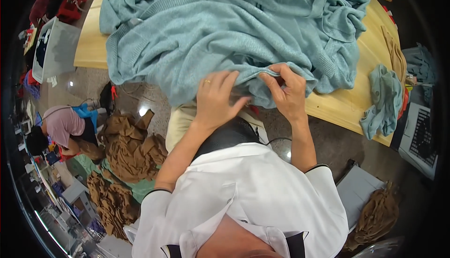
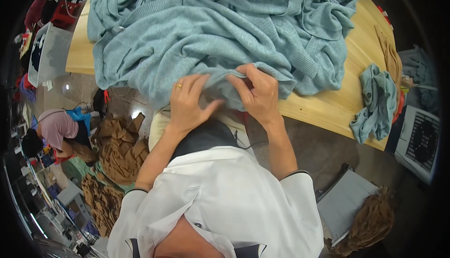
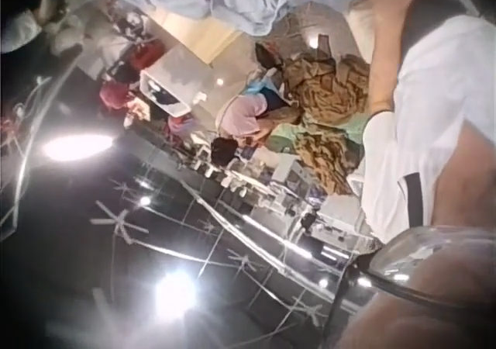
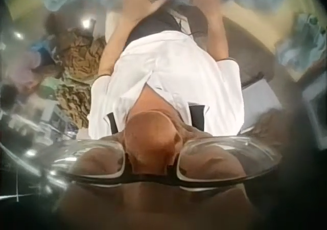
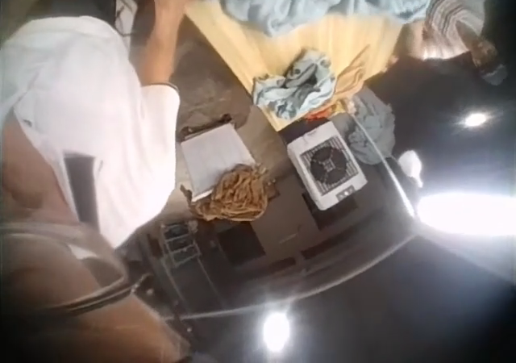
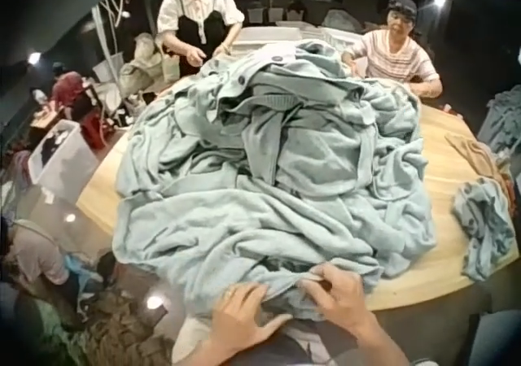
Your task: Buttoning a light blue knitted cardigan on a workbench in a factory setting.
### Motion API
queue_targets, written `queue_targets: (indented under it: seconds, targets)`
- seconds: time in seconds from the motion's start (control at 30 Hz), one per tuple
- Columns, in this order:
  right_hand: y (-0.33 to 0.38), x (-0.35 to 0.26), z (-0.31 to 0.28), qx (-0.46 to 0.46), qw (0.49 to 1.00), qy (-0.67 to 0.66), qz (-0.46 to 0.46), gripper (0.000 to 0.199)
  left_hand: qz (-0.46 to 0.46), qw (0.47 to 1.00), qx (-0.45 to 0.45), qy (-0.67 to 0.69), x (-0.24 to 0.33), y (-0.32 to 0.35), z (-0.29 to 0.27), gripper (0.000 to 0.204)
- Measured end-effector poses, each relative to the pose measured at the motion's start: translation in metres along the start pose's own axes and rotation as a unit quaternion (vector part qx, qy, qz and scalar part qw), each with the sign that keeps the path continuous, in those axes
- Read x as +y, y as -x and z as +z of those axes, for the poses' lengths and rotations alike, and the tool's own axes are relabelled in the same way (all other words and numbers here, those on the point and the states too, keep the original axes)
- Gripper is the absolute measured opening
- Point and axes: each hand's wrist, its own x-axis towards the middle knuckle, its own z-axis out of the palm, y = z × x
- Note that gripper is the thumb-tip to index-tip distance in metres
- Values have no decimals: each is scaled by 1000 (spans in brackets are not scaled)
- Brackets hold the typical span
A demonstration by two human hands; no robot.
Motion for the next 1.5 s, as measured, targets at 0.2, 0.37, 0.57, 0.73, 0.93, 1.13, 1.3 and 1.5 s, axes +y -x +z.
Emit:
queue_targets:
  seconds: [0.2,0.37,0.57,0.73,0.93,1.13,1.3,1.5]
  targets:
    - [15,22,-27,-17,996,84,-28,17,36,993,85,-72,-50,33,-19,23]
    - [23,14,-53,-36,986,-98,132,16,4,996,80,-39,-66,40,-44,19]
    - [5,-36,-32,-81,955,-221,181,22,70,997,-14,4,-10,-3,-13,49]
    - [-5,-34,-40,-64,960,-190,195,27,44,998,39,-2,-40,-4,-16,30]
    - [0,-9,-42,-39,983,-34,176,30,-209,952,-53,219,-1,8,-65,13]
    - [-4,50,-84,33,981,59,181,34,-135,972,-162,103,-42,26,-103,22]
    - [4,65,-90,57,940,253,220,39,-56,987,-107,-101,-89,55,-93,22]
    - [-7,37,-53,-53,865,480,132,26,-143,976,39,-160,-93,80,-41,27]
